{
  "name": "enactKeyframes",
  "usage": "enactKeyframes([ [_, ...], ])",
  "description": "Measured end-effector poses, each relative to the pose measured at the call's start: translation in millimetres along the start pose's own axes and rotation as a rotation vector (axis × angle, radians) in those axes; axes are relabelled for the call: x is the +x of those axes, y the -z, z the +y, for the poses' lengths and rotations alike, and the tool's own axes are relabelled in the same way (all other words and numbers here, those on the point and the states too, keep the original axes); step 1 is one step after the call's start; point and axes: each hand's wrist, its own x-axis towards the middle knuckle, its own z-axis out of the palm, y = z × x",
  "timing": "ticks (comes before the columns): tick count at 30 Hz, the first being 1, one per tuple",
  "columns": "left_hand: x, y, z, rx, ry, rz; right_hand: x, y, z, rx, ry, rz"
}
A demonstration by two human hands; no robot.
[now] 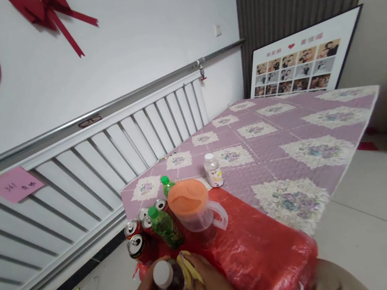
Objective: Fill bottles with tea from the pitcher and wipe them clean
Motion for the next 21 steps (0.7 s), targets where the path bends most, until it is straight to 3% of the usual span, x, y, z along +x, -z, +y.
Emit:
enactKeyframes([
  [5,0,-0.9,-1,0.01,-0.017,-0.001,-27,-12,28,-0.051,0.028,0.023],
  [9,-1,0.9,-4,0.036,-0.029,-0.011,-41,-14,34,-0.08,0.027,-0.022],
  [14,-1,0.1,-2,0.027,-0.033,-0.014,-31,-1,5,-0.164,0.117,0.014],
  [21,2,-2.9,-2,-0.047,-0.043,-0.01,22,18,-45,-0.148,0.136,-0.003],
])
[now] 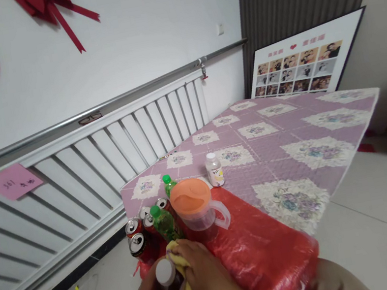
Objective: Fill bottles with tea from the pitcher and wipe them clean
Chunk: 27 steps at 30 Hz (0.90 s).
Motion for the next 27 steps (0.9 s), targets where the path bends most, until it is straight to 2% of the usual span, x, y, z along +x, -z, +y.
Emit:
enactKeyframes([
  [3,0,-0.6,3,0.007,0.027,0.005,13,2,1,0.098,0.005,-0.021],
  [5,0,-0.8,5,0.042,0.041,0.011,11,-1,8,0.126,-0.011,-0.026],
  [11,-1,0.9,1,0.097,0.021,0.023,-22,-24,40,0.123,-0.161,-0.003],
  [14,-1,1.9,-5,0.086,0.014,0.022,-36,-35,47,0.09,-0.204,0.002],
  [17,-2,2.1,-7,0.076,0.013,0.037,-44,-38,44,0.056,-0.228,0.003],
  [20,-2,1.5,-3,0.067,0.024,0.049,-47,-31,31,0.059,-0.211,-0.004],
  [24,-1,-0.9,8,0.034,0.026,0.018,-42,-21,12,0.087,-0.108,0.046],
  [27,0,-2.7,13,0.009,0.031,0.015,-34,-23,9,0.084,-0.047,0.092],
])
